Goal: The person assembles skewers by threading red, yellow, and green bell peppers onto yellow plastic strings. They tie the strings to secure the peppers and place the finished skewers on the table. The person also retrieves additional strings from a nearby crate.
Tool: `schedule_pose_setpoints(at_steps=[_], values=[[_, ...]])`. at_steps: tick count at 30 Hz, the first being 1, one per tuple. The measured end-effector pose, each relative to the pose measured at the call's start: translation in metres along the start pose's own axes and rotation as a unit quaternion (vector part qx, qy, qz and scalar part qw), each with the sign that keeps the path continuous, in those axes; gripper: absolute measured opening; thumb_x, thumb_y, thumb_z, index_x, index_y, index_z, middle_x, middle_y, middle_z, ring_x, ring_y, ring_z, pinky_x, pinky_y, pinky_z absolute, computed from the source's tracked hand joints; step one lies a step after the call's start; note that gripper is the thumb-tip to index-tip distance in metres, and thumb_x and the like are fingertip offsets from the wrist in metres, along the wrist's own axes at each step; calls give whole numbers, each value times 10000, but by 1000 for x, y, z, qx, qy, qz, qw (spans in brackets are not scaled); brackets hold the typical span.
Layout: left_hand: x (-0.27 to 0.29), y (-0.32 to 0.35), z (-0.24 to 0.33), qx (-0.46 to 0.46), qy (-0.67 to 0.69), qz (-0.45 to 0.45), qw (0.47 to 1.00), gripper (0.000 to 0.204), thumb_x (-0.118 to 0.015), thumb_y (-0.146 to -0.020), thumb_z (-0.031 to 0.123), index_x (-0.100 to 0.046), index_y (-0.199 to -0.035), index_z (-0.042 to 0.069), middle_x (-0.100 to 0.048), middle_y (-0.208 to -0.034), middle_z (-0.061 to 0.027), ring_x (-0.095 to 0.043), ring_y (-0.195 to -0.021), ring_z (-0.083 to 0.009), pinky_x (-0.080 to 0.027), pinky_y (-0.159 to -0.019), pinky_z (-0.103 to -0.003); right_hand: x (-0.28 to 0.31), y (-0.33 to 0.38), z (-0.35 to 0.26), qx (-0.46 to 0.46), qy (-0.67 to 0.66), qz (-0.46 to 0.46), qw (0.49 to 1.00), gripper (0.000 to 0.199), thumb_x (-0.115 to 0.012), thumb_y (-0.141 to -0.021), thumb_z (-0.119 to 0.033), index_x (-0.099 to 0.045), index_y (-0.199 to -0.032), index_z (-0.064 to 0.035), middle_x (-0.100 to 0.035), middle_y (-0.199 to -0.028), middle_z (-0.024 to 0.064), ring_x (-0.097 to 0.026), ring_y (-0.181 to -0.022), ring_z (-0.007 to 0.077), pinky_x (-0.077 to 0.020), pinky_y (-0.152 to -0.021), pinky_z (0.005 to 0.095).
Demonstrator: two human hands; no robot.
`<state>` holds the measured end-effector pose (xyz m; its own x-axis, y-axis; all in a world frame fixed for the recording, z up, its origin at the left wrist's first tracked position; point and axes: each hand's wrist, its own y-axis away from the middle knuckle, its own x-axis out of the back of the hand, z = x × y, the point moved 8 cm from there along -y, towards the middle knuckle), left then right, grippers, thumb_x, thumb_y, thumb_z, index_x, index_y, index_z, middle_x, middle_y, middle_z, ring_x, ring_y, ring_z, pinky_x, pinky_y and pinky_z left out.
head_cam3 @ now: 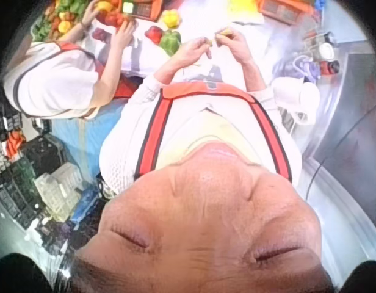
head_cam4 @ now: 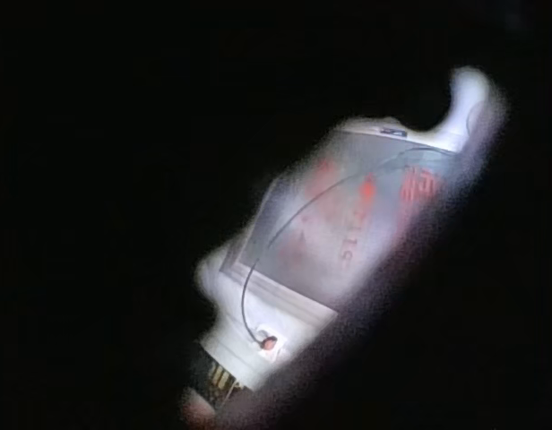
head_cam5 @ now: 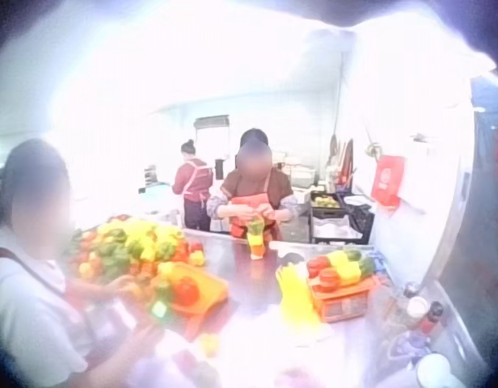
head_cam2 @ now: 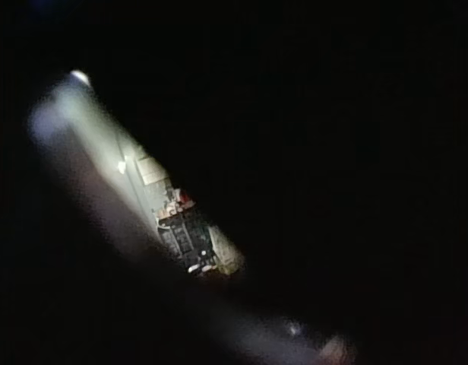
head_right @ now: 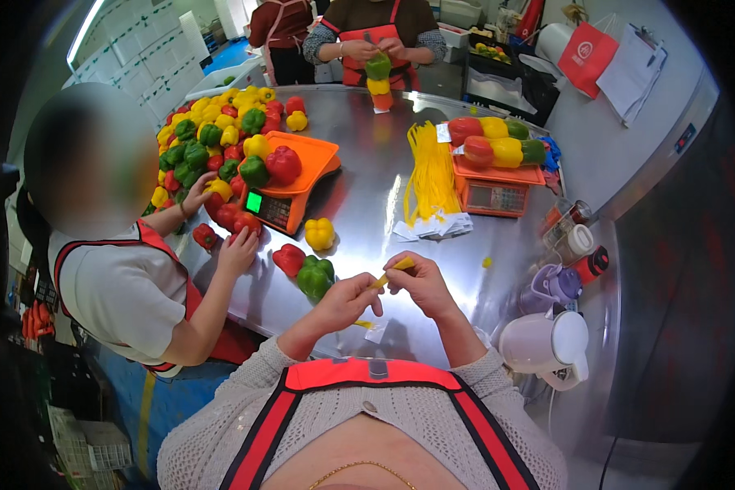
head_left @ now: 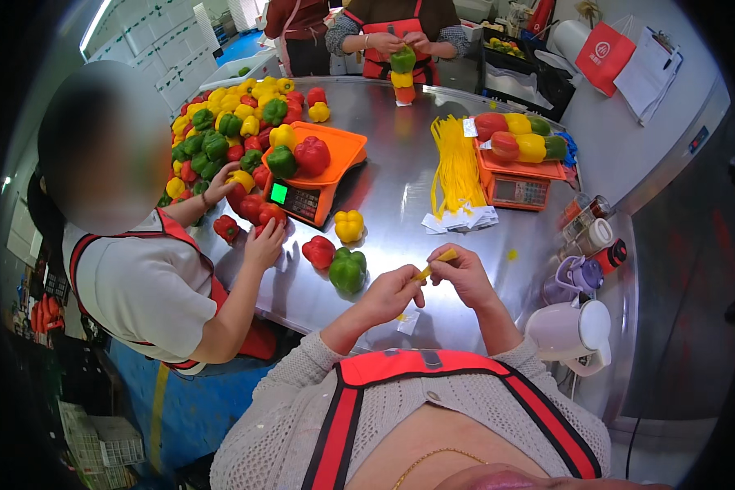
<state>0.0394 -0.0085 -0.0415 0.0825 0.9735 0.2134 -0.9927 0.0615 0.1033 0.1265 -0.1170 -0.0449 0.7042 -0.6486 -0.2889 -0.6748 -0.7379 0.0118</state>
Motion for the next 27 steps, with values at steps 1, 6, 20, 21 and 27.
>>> schedule_pose_setpoints(at_steps=[1,6,20,21,27], values=[[-1,0,0,24,-3,-9,1000,140,-513,-993,135,-573,-1034,16,-672,-766,2,-516,-665,-44,-423,-603,-227,1,4,0,6,-1,9,1000,157,-648,-912,-77,-624,-1053,-12,-638,-858,47,-620,-740,114,-517,-672,238],[4,-3,-9,41,-59,-29,997,201,-618,-951,162,-593,-1070,2,-672,-813,-14,-573,-696,-58,-477,-607,-235,23,13,7,35,-55,104,992,103,-650,-896,-39,-627,-996,-28,-626,-822,35,-597,-697,107,-502,-640,250],[15,-15,-14,-37,156,160,974,90,-699,-891,85,-658,-940,21,-651,-879,-16,-597,-786,-63,-487,-693,-210,-8,14,-18,73,253,75,962,204,-574,-947,-59,-612,-1143,-16,-702,-790,68,-666,-654,111,-545,-599,247],[23,-15,-7,-93,134,177,971,100,-636,-947,129,-615,-925,33,-649,-921,-29,-589,-844,-66,-485,-749,-219,-1,11,-11,67,260,79,960,196,-572,-948,-59,-614,-1134,-15,-700,-782,65,-664,-647,111,-546,-596,247],[20,-22,-4,-22,325,82,942,223,-466,-1045,275,-517,-948,80,-571,-843,2,-559,-799,-59,-469,-707,-231,10,-2,4,42,28,38,998,110,-520,-989,-74,-611,-1000,-13,-669,-1026,95,-657,-938,164,-558,-776,287]])
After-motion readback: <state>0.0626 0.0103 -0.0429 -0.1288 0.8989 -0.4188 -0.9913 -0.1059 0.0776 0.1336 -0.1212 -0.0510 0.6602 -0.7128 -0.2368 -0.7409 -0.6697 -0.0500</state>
